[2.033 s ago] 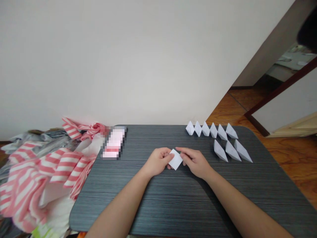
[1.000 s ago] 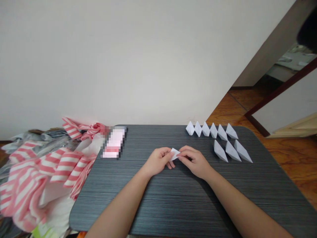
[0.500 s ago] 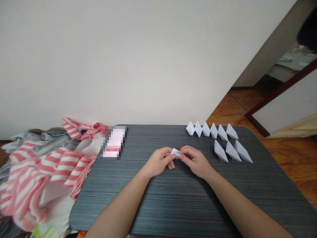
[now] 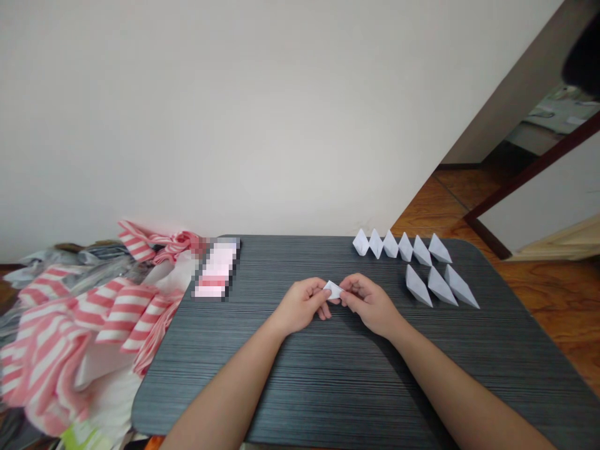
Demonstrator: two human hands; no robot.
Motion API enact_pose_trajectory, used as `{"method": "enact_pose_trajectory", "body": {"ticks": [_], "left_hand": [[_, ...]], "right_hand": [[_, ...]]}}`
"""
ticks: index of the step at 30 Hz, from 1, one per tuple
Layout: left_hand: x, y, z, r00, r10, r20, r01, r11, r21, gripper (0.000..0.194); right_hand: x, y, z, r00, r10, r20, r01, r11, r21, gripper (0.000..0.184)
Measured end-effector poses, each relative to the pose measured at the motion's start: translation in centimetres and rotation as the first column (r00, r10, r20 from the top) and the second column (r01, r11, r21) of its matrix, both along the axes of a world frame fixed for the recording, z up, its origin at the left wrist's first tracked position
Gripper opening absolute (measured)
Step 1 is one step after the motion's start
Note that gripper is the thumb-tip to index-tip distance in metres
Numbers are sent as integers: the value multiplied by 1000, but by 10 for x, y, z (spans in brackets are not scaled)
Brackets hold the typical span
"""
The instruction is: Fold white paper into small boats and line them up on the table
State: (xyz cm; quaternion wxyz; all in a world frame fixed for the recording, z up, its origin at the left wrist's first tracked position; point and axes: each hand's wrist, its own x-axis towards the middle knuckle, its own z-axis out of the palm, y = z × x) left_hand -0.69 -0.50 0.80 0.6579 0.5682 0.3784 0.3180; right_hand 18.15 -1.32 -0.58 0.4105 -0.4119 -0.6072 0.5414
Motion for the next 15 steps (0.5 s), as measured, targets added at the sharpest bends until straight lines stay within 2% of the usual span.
{"method": "enact_pose_trajectory", "body": {"ticks": [10, 15], "left_hand": [[0, -1, -1, 1000, -6, 13, 6, 1000, -6, 30], [1, -1, -3, 999, -19, -30, 18, 1000, -12, 27]], "right_hand": [[0, 2, -4, 1000, -2, 4, 2, 1000, -6, 13], [0, 2, -7, 1000, -16, 20, 16, 1000, -7, 14]]}}
